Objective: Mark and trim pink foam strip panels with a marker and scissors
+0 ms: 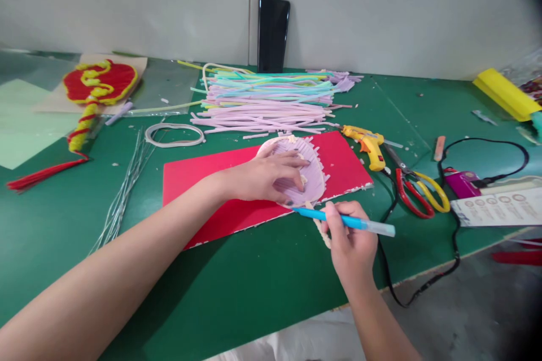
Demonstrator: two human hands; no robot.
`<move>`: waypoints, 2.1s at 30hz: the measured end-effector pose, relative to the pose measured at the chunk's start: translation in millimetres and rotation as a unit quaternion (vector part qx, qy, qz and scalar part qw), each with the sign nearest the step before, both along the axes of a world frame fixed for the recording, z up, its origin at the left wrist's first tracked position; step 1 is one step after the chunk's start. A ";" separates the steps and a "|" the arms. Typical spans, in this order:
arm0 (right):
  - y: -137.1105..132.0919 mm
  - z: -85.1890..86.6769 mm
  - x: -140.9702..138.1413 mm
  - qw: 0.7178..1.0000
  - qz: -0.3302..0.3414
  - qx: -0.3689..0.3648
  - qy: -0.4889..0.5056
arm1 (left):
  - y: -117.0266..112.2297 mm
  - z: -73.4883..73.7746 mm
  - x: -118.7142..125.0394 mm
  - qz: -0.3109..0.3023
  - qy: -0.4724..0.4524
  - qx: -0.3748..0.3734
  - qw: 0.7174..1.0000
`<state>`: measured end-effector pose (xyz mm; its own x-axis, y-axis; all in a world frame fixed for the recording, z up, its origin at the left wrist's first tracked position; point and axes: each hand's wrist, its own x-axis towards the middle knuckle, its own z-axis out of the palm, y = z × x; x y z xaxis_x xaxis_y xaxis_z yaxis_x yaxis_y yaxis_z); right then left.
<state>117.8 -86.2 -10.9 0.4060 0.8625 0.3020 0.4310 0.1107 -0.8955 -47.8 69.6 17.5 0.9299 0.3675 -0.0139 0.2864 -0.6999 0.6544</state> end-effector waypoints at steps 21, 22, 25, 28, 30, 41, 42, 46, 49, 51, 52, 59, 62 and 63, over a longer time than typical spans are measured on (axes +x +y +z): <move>0.2 -1.5 0.2 0.999 -0.021 0.016 -0.029 | 0.5 -2.2 0.5 -0.010 -0.007 0.018 1.000; 0.0 -1.8 0.3 1.000 0.000 0.006 -0.023 | 0.5 -2.0 0.6 -0.009 -0.006 0.019 1.000; -0.5 -2.8 0.7 0.998 -0.046 0.009 -0.039 | 0.7 -2.0 0.8 -0.009 -0.001 0.022 1.000; -0.2 -3.1 1.2 0.995 -0.073 0.044 -0.051 | 0.9 -2.9 0.9 -0.012 -0.004 0.022 1.000; 0.0 -2.8 1.1 0.998 -0.013 0.037 -0.041 | 1.0 -3.6 1.0 -0.010 -0.007 0.022 1.000; -1.2 -3.5 -0.2 0.980 0.029 0.116 -0.156 | 1.1 -2.8 0.6 -0.008 -0.006 -0.001 1.000; -1.3 -3.6 -0.1 0.980 0.006 0.120 -0.162 | 1.1 -3.1 0.7 -0.007 -0.007 -0.002 1.000; -1.7 -1.8 -0.8 0.969 0.015 0.142 -0.202 | 1.2 -4.2 0.6 -0.006 -0.008 -0.002 1.000; -1.8 -0.4 -1.6 0.967 0.078 0.136 -0.202 | 1.4 -5.1 0.4 -0.007 -0.011 0.001 1.000; -1.9 -0.8 -1.8 0.970 0.035 0.136 -0.197 | 1.7 -5.6 0.2 -0.007 -0.012 0.000 1.000; -2.0 -1.1 -2.0 0.970 0.004 0.138 -0.199 | 1.9 -5.8 0.2 -0.007 -0.011 -0.001 1.000; -3.6 3.5 -5.2 0.940 0.096 0.169 -0.280 | 3.1 -7.6 0.5 -0.012 -0.010 0.011 1.000; -4.0 4.8 -5.5 0.942 0.038 0.172 -0.287 | 3.0 -7.1 0.4 -0.011 -0.011 0.008 1.000; -3.9 4.7 -5.4 0.942 0.019 0.171 -0.289 | 3.0 -6.6 0.3 -0.011 -0.010 0.006 1.000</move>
<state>112.4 -90.1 -6.1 0.0584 0.6852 0.7260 0.8252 0.3761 -0.4214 -47.6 72.5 10.9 0.9376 0.3477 0.0084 0.2586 -0.7129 0.6518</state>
